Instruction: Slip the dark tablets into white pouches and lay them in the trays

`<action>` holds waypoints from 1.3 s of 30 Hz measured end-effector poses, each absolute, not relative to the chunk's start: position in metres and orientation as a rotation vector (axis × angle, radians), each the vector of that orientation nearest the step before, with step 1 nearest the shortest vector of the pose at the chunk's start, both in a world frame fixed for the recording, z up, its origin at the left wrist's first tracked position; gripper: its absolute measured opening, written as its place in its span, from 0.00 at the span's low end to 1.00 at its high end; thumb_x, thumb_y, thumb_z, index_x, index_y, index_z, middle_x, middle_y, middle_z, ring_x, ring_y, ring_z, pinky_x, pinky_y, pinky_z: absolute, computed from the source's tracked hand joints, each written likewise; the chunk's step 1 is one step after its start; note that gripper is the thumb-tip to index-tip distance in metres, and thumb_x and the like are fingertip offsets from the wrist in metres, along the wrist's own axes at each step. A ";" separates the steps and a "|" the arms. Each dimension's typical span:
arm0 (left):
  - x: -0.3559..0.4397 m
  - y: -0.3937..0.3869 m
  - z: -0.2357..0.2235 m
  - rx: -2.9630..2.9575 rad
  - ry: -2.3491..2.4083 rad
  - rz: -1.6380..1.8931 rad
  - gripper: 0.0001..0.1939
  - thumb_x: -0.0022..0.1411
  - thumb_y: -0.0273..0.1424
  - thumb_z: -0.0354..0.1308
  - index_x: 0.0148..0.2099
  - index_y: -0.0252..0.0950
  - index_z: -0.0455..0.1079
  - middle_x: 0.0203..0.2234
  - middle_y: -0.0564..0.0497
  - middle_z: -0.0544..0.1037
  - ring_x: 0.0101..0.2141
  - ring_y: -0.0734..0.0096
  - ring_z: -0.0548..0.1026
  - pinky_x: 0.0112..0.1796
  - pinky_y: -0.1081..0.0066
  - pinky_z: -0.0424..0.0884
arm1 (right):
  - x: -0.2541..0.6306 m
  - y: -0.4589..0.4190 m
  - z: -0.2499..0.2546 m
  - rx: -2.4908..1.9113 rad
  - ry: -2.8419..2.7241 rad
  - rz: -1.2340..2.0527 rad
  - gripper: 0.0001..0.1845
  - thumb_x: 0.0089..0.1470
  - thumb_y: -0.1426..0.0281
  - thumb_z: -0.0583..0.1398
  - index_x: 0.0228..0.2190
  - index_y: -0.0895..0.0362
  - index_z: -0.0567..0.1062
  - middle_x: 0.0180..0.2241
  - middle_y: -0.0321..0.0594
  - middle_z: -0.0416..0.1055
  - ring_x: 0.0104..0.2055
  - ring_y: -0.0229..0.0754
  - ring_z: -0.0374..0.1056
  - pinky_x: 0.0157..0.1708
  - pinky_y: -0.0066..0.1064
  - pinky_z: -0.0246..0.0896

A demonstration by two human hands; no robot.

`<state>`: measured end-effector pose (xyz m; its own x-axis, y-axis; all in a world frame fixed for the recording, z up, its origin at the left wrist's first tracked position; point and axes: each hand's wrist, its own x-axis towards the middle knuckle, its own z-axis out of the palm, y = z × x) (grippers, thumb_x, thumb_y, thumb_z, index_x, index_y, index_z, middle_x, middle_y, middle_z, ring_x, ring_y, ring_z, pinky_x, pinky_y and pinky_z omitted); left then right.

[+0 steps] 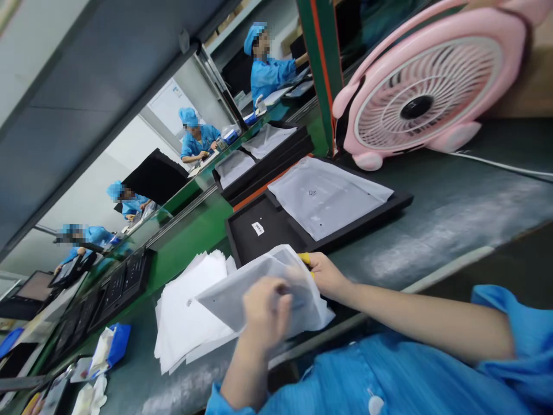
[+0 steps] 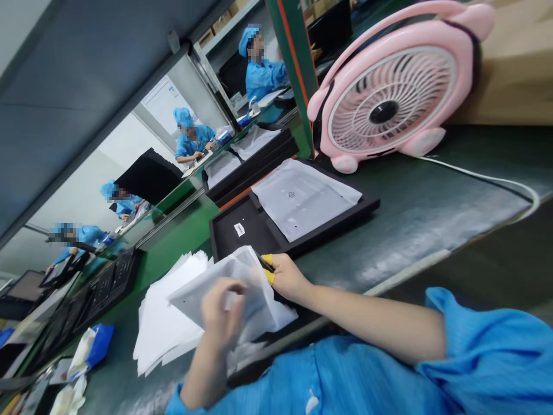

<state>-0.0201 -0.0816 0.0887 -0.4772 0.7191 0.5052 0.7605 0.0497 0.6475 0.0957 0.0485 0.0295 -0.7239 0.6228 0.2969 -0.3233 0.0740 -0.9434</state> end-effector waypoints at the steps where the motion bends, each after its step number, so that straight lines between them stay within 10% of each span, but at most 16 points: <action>1: -0.029 -0.085 0.099 -1.584 -2.222 -1.369 0.24 0.52 0.50 0.56 0.41 0.35 0.69 0.38 0.44 0.73 0.39 0.60 0.71 0.40 0.59 0.68 | 0.098 0.050 0.036 -0.262 -1.635 1.794 0.20 0.40 0.57 0.61 0.15 0.60 0.66 0.17 0.33 0.61 0.20 0.34 0.58 0.22 0.27 0.59; 7: -0.061 -0.097 0.132 -1.742 -2.661 -0.812 0.16 0.47 0.43 0.60 0.24 0.34 0.69 0.16 0.54 0.68 0.20 0.71 0.66 0.23 0.74 0.61 | 0.096 0.072 0.079 -0.140 -1.820 1.694 0.19 0.41 0.57 0.63 0.20 0.62 0.73 0.20 0.36 0.68 0.25 0.37 0.65 0.27 0.29 0.62; 12: -0.068 -0.108 0.110 -1.248 -2.615 -1.310 0.17 0.44 0.43 0.59 0.27 0.32 0.71 0.18 0.52 0.72 0.23 0.68 0.68 0.24 0.74 0.63 | 0.105 0.110 0.106 0.197 -1.961 1.519 0.29 0.45 0.50 0.59 0.41 0.60 0.74 0.51 0.49 0.64 0.53 0.45 0.61 0.50 0.37 0.58; 16: -0.076 -0.114 0.104 -1.024 -2.622 -1.548 0.23 0.37 0.43 0.62 0.32 0.30 0.74 0.23 0.47 0.77 0.27 0.60 0.73 0.27 0.70 0.67 | 0.119 0.127 0.110 0.278 -2.346 1.237 0.16 0.44 0.58 0.63 0.29 0.58 0.78 0.58 0.43 0.56 0.62 0.49 0.45 0.55 0.40 0.49; 25: -0.067 -0.113 0.097 -0.969 -2.556 -1.773 0.23 0.35 0.44 0.65 0.30 0.30 0.74 0.25 0.45 0.78 0.29 0.57 0.75 0.30 0.68 0.69 | 0.132 0.171 0.180 -0.069 -2.347 0.415 0.12 0.46 0.65 0.61 0.19 0.61 0.75 0.39 0.41 0.72 0.45 0.38 0.64 0.48 0.33 0.58; 30: -0.050 -0.100 0.101 -1.104 -2.556 -1.696 0.21 0.37 0.45 0.64 0.29 0.31 0.73 0.21 0.47 0.77 0.26 0.62 0.73 0.27 0.70 0.69 | 0.098 0.119 0.207 0.061 -2.534 0.836 0.26 0.36 0.62 0.67 0.40 0.59 0.74 0.36 0.38 0.74 0.35 0.38 0.69 0.34 0.26 0.64; 34: -0.047 -0.093 0.103 -1.199 -2.557 -1.684 0.21 0.41 0.44 0.62 0.32 0.31 0.74 0.25 0.47 0.77 0.29 0.62 0.74 0.30 0.69 0.69 | 0.070 0.102 0.237 0.027 -2.335 0.982 0.14 0.44 0.69 0.62 0.34 0.62 0.76 0.23 0.35 0.73 0.25 0.36 0.67 0.25 0.25 0.60; 39: -0.053 -0.094 0.097 -1.039 -2.583 -1.800 0.21 0.40 0.44 0.63 0.33 0.32 0.73 0.27 0.46 0.78 0.32 0.60 0.74 0.33 0.69 0.70 | 0.066 0.119 0.250 -0.052 -1.962 0.997 0.13 0.43 0.74 0.62 0.35 0.62 0.74 0.31 0.39 0.74 0.31 0.36 0.69 0.34 0.27 0.63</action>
